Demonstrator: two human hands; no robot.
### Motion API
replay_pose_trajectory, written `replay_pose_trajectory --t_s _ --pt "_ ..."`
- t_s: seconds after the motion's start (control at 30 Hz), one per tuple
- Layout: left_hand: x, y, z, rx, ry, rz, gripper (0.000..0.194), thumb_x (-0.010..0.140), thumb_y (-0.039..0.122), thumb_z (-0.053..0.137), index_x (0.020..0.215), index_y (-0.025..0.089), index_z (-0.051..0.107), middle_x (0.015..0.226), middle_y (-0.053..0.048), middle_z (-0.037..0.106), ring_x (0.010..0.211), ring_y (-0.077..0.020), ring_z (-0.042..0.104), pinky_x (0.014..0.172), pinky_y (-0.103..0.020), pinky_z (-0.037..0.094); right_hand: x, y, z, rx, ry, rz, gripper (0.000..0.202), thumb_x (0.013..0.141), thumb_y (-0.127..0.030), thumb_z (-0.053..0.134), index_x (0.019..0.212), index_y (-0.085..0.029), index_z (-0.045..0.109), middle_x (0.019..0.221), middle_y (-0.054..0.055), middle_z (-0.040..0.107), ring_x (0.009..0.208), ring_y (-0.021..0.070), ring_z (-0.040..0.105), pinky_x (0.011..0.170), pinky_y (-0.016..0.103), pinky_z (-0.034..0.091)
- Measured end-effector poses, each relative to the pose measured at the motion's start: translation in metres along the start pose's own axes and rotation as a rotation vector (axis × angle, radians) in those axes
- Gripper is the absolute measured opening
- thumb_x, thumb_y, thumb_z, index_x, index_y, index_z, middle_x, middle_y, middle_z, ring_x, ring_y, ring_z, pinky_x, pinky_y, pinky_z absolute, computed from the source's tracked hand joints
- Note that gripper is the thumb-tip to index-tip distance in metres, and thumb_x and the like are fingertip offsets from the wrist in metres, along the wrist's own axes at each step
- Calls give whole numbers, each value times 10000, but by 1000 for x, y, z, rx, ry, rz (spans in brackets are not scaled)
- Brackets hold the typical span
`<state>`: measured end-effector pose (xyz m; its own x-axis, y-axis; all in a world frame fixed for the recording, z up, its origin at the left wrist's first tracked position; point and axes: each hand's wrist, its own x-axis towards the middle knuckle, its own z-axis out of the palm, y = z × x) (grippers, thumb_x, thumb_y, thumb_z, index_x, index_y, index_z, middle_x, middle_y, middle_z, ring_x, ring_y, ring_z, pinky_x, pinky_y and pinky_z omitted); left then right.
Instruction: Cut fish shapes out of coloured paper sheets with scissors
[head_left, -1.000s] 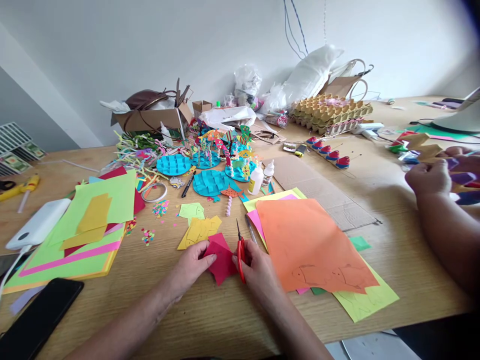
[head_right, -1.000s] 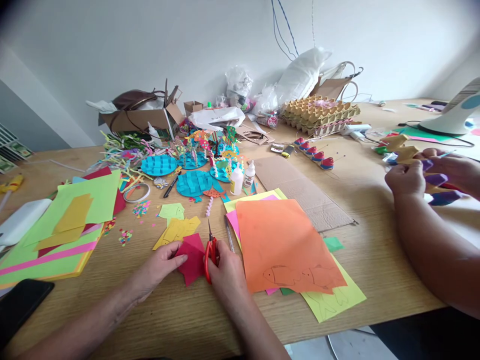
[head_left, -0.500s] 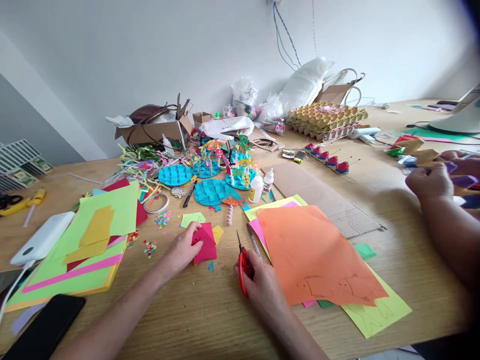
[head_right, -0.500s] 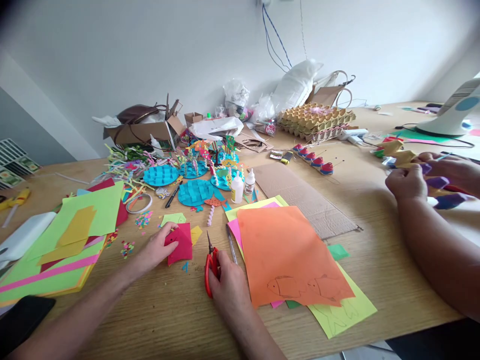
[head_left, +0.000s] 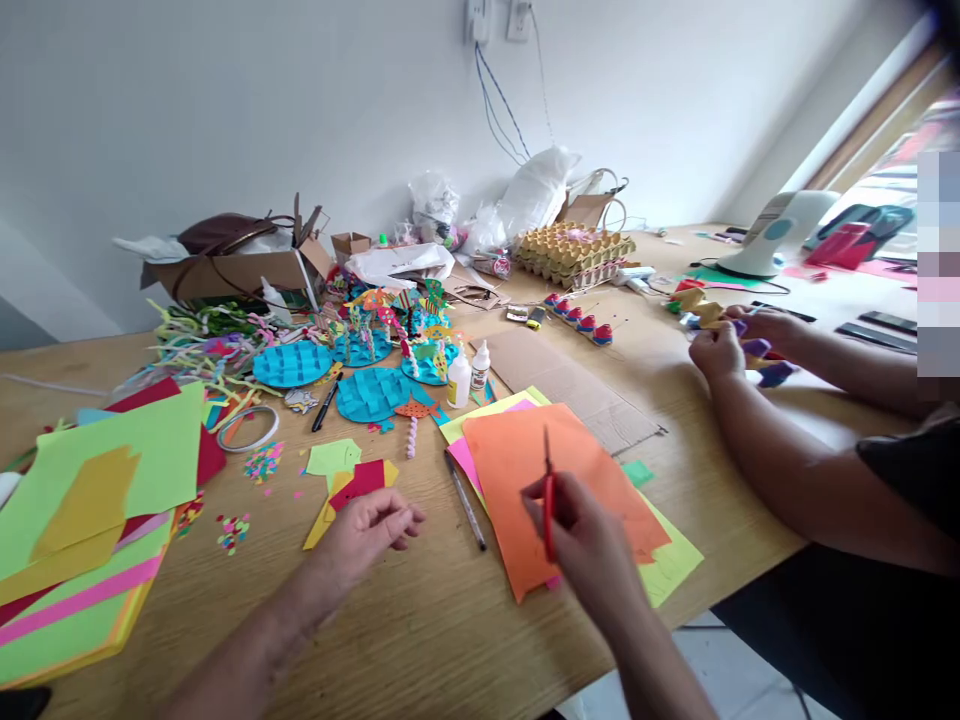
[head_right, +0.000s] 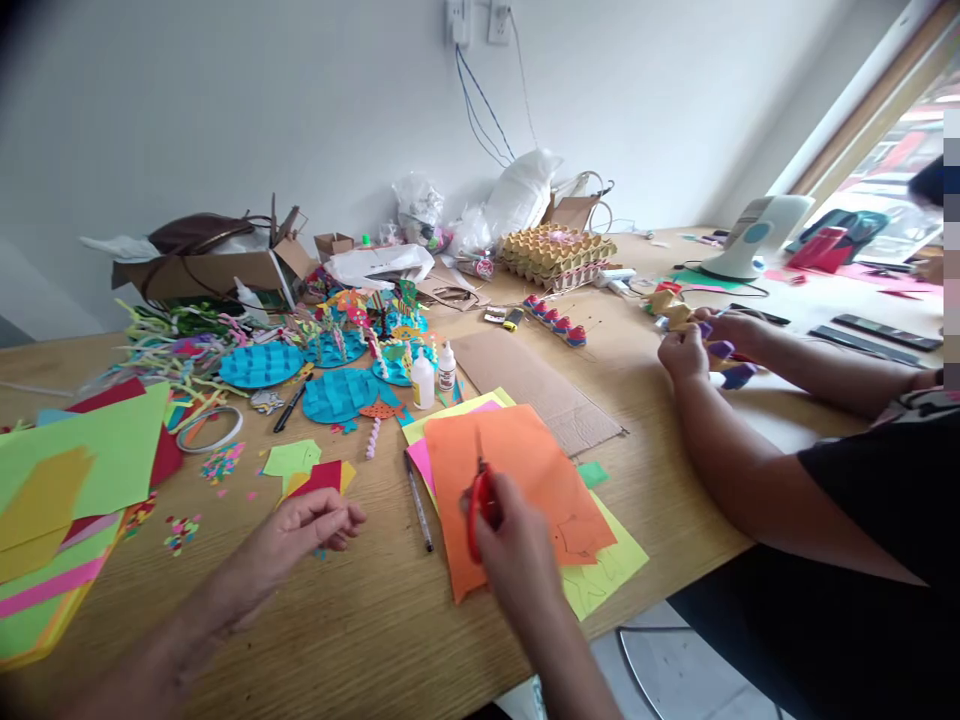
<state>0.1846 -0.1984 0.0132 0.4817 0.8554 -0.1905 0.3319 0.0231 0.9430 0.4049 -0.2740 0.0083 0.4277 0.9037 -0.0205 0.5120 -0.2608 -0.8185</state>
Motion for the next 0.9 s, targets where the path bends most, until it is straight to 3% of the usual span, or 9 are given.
replay_pose_trajectory --t_s 0.13,0.27,0.4,0.7,0.9 --pt "2 1 37 -568 -153 -200 253 756 257 581 1000 190 589 1044 -82 592 1008 -209 535 816 -327 442 25 38 -64 -412 164 164 117 737 -328 510 795 -228 493 616 4 591 541 171 539 496 249 357" --pt "9 -2 57 -755 -188 -276 378 745 223 609 1112 183 529 1112 -96 543 1034 -197 511 857 -321 413 44 72 -94 -502 191 209 129 689 -313 529 649 -223 446 550 13 547 526 190 512 475 262 305" --pt "17 -6 64 -781 -179 -282 428 738 216 615 1148 200 493 1134 -89 521 1004 -181 512 794 -292 421 56 85 -94 -483 188 187 144 653 -283 547 606 -223 426 532 -4 516 531 175 495 483 255 296" --pt "22 0 66 -805 -223 -278 332 736 165 597 1058 184 519 1001 -63 586 877 -155 549 695 -259 400 78 86 -88 -309 182 190 237 568 -256 640 522 -217 411 441 -41 449 448 131 409 444 254 243" --pt "25 -7 64 -848 -238 -291 306 758 138 560 1056 188 515 959 -49 601 850 -139 572 696 -251 404 73 81 -95 -1 66 207 195 596 -329 639 643 -185 514 534 -25 518 491 129 473 463 242 354"
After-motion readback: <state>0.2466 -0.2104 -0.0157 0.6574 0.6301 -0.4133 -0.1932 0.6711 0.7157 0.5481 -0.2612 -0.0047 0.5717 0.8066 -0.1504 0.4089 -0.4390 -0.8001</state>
